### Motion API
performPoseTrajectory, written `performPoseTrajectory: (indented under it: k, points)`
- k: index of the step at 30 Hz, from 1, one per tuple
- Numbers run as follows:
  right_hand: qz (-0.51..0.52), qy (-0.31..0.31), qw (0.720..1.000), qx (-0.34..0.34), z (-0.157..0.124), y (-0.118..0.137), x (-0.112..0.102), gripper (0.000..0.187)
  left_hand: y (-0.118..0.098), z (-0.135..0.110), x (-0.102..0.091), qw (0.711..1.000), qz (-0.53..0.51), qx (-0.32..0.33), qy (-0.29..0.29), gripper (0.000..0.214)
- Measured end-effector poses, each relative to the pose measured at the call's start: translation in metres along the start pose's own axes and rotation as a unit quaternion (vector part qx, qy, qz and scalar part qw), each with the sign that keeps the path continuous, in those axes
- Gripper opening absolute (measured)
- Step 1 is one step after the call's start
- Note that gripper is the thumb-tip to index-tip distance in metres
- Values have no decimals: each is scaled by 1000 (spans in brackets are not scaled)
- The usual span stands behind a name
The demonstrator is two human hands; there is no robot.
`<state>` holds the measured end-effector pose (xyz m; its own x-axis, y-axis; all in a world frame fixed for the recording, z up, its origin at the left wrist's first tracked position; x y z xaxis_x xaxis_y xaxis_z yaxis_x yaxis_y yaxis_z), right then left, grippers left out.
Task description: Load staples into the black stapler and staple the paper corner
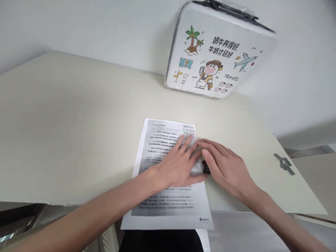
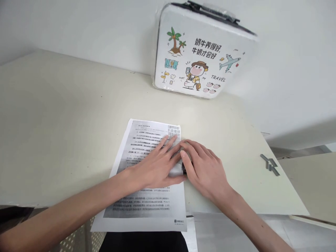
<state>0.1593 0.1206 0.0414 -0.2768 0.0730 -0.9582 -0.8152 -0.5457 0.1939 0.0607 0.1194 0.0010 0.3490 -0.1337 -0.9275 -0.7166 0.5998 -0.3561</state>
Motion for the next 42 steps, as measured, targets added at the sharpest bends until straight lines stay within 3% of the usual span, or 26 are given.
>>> performPoseTrajectory:
  k: [24,42]
  points:
    - [1,64,998,25,0,-3,2,49,0,2,-1,1000,10,-17,18,78]
    - [-17,47,999,15,1,-2,1,46,1,1,-3,1000,3,-19,13,79]
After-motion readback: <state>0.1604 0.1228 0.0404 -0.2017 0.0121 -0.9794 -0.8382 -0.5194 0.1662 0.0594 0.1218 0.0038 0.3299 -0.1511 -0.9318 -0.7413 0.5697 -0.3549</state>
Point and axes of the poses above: each hand's wrist, its own z-axis towards the middle knuckle, its own x-axis out of the palm, y = z × x, the point moved 9 cm from there along z, towards the middle knuckle, and after that the axes turned 15 degrees about -x, right-handed, at the moved point
